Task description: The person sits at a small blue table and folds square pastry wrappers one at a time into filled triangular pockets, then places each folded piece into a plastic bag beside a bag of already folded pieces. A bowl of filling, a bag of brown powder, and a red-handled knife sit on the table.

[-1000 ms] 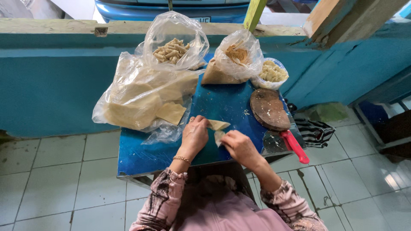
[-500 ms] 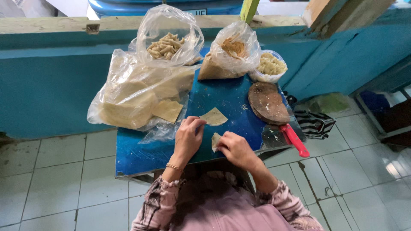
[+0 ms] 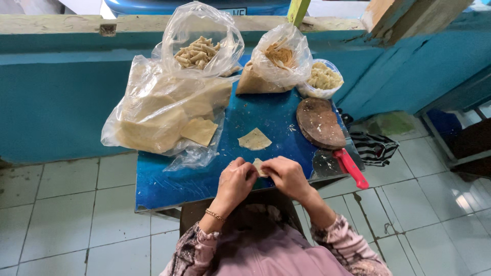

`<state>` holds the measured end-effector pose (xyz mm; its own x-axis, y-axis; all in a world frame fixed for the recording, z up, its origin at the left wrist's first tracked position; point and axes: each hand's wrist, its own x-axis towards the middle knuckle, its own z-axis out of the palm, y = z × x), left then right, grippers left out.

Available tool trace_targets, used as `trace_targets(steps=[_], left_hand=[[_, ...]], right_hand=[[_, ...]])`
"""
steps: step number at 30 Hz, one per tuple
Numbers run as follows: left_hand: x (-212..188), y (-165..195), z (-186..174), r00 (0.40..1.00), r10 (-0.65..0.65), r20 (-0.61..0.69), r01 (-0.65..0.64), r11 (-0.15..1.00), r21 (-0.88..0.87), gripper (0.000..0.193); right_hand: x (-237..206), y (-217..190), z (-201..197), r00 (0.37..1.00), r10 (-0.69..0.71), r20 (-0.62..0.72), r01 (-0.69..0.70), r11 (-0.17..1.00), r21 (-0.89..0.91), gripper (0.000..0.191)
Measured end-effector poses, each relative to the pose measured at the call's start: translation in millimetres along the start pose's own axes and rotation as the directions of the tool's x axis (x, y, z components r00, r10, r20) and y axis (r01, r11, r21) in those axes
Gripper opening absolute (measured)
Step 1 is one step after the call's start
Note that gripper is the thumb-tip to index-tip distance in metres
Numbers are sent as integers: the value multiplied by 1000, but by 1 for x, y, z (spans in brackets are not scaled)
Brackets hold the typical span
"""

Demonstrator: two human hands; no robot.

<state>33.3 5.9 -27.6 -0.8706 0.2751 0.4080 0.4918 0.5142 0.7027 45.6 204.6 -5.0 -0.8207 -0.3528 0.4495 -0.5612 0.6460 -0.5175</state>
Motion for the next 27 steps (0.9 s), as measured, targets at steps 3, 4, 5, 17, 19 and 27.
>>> trace_targets(steps=[3, 4, 5, 17, 19, 27], left_hand=[[1, 1, -1, 995, -94, 39, 95, 995, -19, 7], [1, 1, -1, 992, -122, 44, 124, 992, -32, 7], [1, 0, -2, 994, -101, 43, 103, 994, -41, 7], [3, -5, 1, 999, -15, 31, 16, 1000, -7, 10], [8, -3, 6, 995, -90, 33, 90, 996, 12, 11], [-5, 2, 1, 996, 81, -48, -83, 995, -46, 9]], right_hand=[[-15, -9, 2, 998, -16, -59, 10, 995, -103, 14], [-17, -10, 4, 997, -41, -63, 35, 995, -94, 14], [-18, -10, 6, 995, -64, -70, 58, 995, -85, 15], [-2, 1, 11, 977, 213, -21, -210, 973, 95, 8], [-9, -8, 14, 989, -25, -148, 12, 996, -89, 13], [-22, -16, 24, 971, 45, -234, -68, 994, -90, 9]])
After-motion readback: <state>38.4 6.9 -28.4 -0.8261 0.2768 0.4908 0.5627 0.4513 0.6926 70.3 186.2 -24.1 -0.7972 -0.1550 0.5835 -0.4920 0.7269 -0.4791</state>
